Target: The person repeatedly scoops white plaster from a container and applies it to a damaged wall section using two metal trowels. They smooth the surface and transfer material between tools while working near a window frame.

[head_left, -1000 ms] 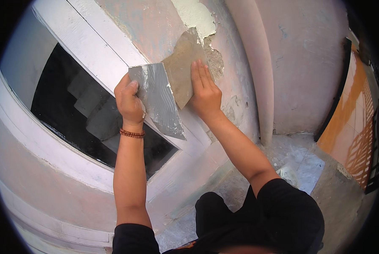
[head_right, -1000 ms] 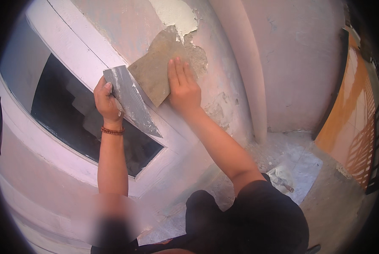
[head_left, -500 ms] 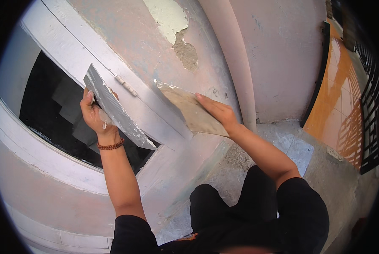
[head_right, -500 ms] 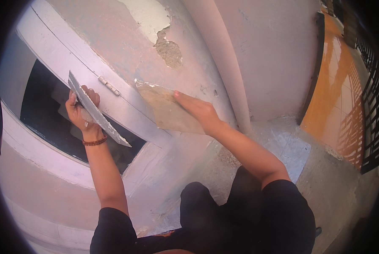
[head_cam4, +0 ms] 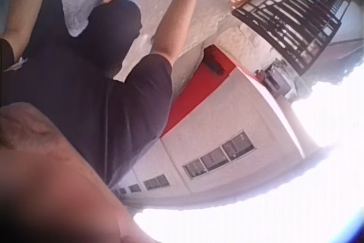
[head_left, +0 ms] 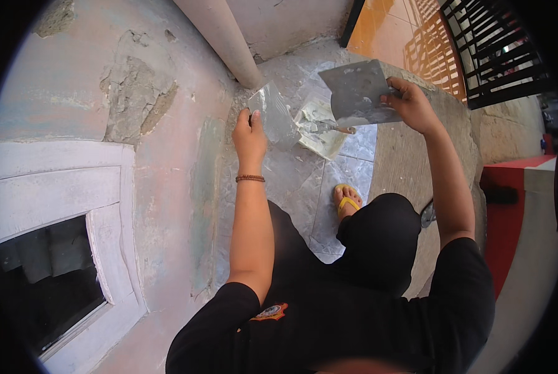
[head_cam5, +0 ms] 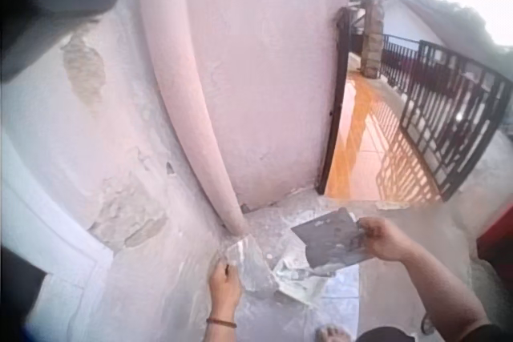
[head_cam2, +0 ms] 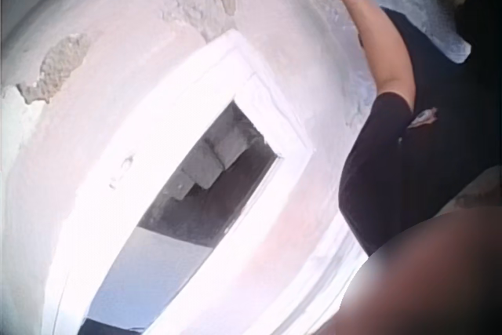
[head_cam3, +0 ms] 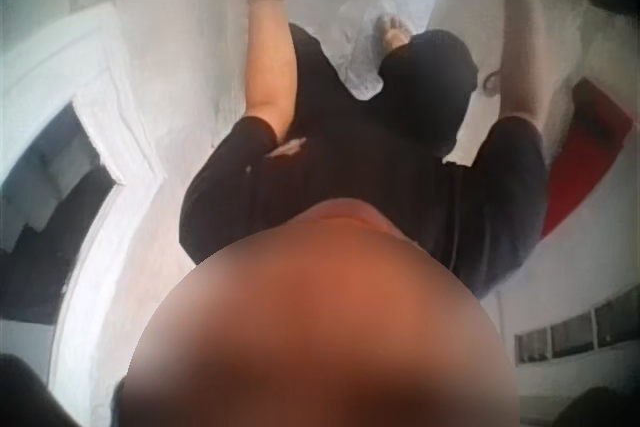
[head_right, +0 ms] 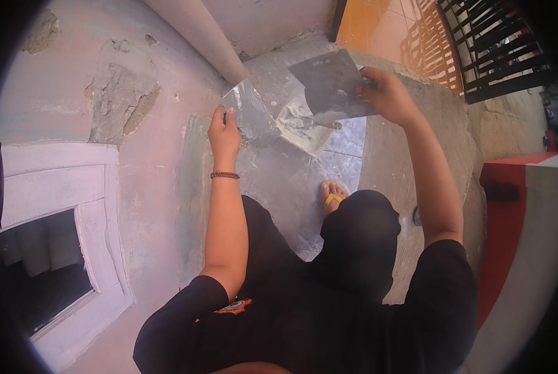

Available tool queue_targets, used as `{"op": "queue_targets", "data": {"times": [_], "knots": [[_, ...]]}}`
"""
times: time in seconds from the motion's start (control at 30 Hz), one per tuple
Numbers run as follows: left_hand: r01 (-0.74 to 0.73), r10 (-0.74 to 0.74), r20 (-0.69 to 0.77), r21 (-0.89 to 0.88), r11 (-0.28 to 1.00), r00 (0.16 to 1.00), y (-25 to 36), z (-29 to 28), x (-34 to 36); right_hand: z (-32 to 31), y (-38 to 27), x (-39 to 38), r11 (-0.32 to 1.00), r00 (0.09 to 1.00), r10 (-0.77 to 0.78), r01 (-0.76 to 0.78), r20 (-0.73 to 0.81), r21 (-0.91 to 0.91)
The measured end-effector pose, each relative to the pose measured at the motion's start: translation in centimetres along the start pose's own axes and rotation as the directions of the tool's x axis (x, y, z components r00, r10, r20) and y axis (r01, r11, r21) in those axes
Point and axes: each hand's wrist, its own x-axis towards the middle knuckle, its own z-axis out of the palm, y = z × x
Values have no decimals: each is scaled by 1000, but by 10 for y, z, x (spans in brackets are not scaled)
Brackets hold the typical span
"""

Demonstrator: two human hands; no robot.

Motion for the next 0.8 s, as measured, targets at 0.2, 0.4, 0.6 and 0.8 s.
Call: {"op": "queue_targets", "data": {"times": [0.2,0.4,0.6,0.8], "knots": [[275,-243,150,-253,927,958,-26,37,-21,46,63,-37,569,916,348,-35,-202,822],[181,-149,184,-175,968,972,-36,52,-28,90,122,-61,769,916,360,-183,-177,613],[-9,0,298,28,1000,955,-32,39,-36,85,57,-56,946,979,-121,163,164,-279],[-75,125,449,-127,989,885,-31,34,-44,99,8,-9,861,936,-206,312,285,-402]]}}
